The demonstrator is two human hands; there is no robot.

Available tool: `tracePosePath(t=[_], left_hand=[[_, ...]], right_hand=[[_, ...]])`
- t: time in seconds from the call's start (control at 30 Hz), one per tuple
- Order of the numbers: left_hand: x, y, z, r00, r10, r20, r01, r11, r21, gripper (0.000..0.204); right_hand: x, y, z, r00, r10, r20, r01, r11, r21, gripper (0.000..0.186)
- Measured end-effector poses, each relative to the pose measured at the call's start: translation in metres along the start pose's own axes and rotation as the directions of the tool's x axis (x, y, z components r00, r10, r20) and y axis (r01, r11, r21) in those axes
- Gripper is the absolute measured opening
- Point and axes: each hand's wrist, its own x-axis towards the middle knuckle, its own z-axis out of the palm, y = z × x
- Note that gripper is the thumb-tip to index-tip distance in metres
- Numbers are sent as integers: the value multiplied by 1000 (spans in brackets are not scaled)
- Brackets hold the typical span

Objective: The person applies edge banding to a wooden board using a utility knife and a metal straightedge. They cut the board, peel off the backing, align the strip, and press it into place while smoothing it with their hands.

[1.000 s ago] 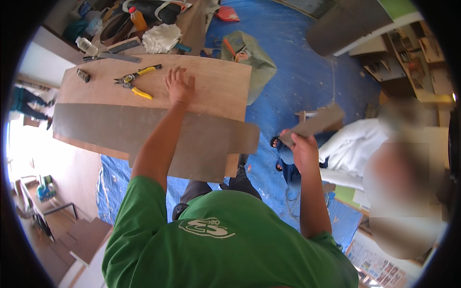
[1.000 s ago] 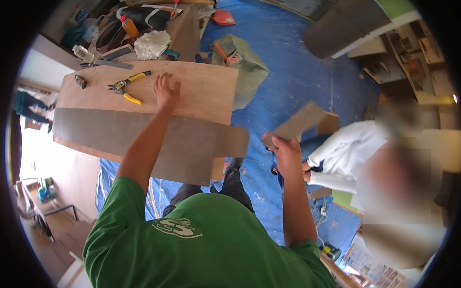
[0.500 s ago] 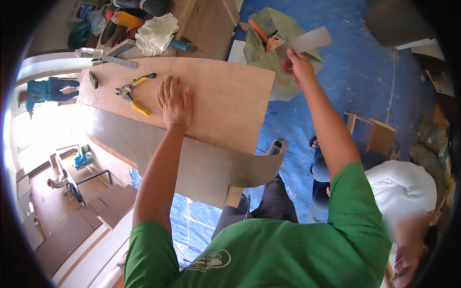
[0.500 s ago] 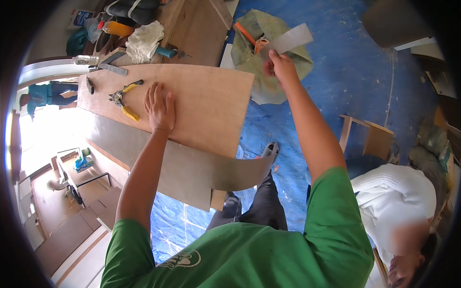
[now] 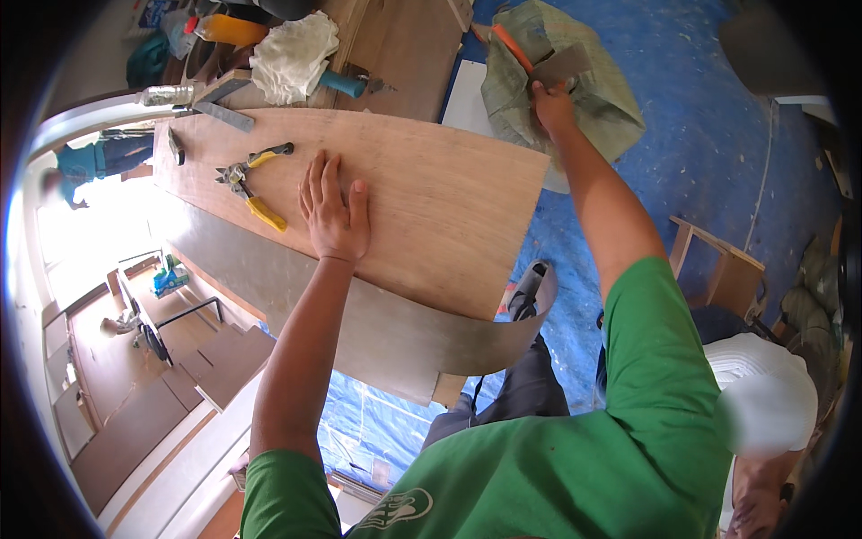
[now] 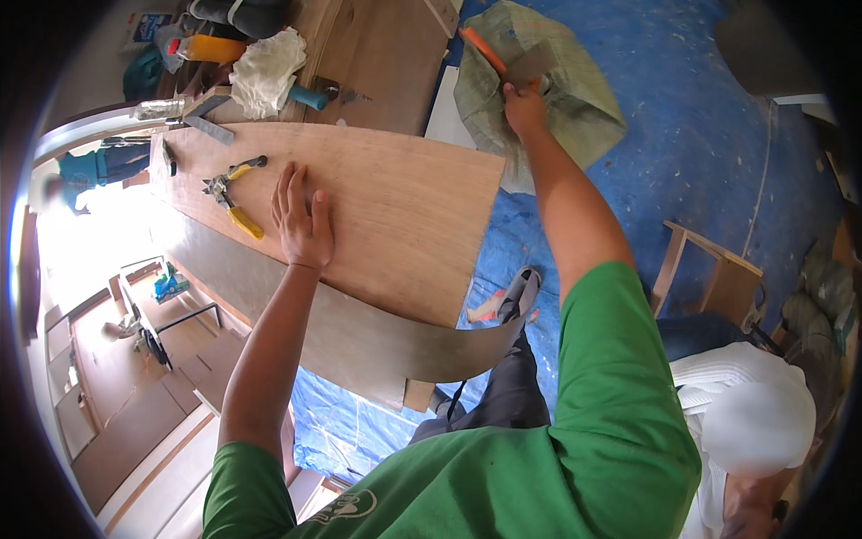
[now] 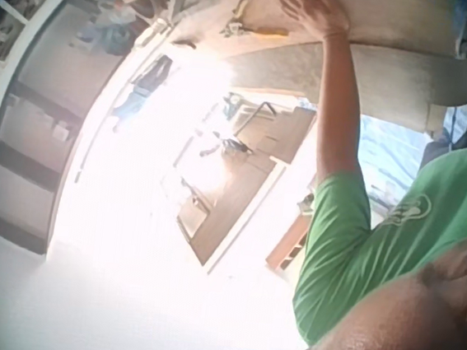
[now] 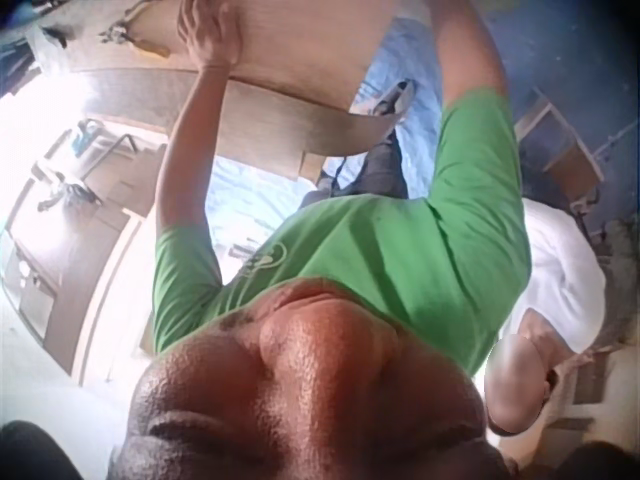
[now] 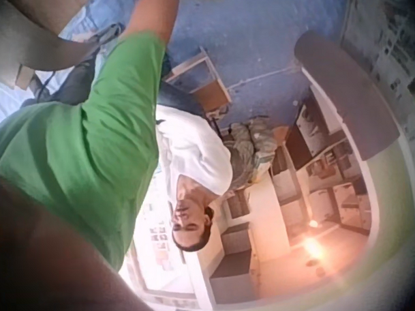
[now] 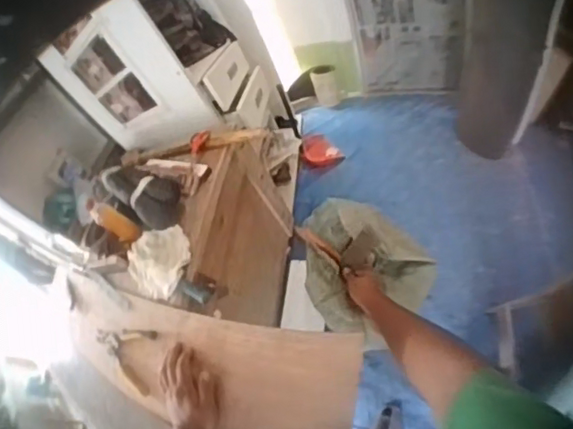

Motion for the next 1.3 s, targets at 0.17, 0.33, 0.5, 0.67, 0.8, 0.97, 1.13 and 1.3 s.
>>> tracePosePath(t=[0.17,0.33,0.5,0.67,0.8,0.97,1.13,1.3], left_hand=[[3,0,2,1000,26,-4,-26,1000,15,53],[0,1,0,1000,5,4,-6,1000,13,53],[5,3,-1,1000,23,16,-23,1000,13,54],[2,2,-2,999,-7,36,6,1000,6,54],[3,3,-3,999,-13,43,13,1000,11,54],[1,1,-3,999,-12,36,11,1000,11,54],[2,2,-1,999,-2,37,2,1000,17,55],[4,4,-4,999,-12,50,13,1000,-10,57]], right_hand=[[16,24,-4,975,-223,-1,215,942,-256,47],[-1,-10,7,966,-253,-56,224,924,-309,45],[26,-7,9,956,-291,32,272,845,-460,39],[17,-35,0,942,105,319,-9,957,-289,35],[0,-38,-15,950,-260,173,289,941,-174,40],[-29,-64,-23,892,-445,75,451,884,-119,45],[-28,-86,-17,901,-432,34,424,864,-271,33],[-18,-77,-15,811,-537,-231,450,826,-341,32]])
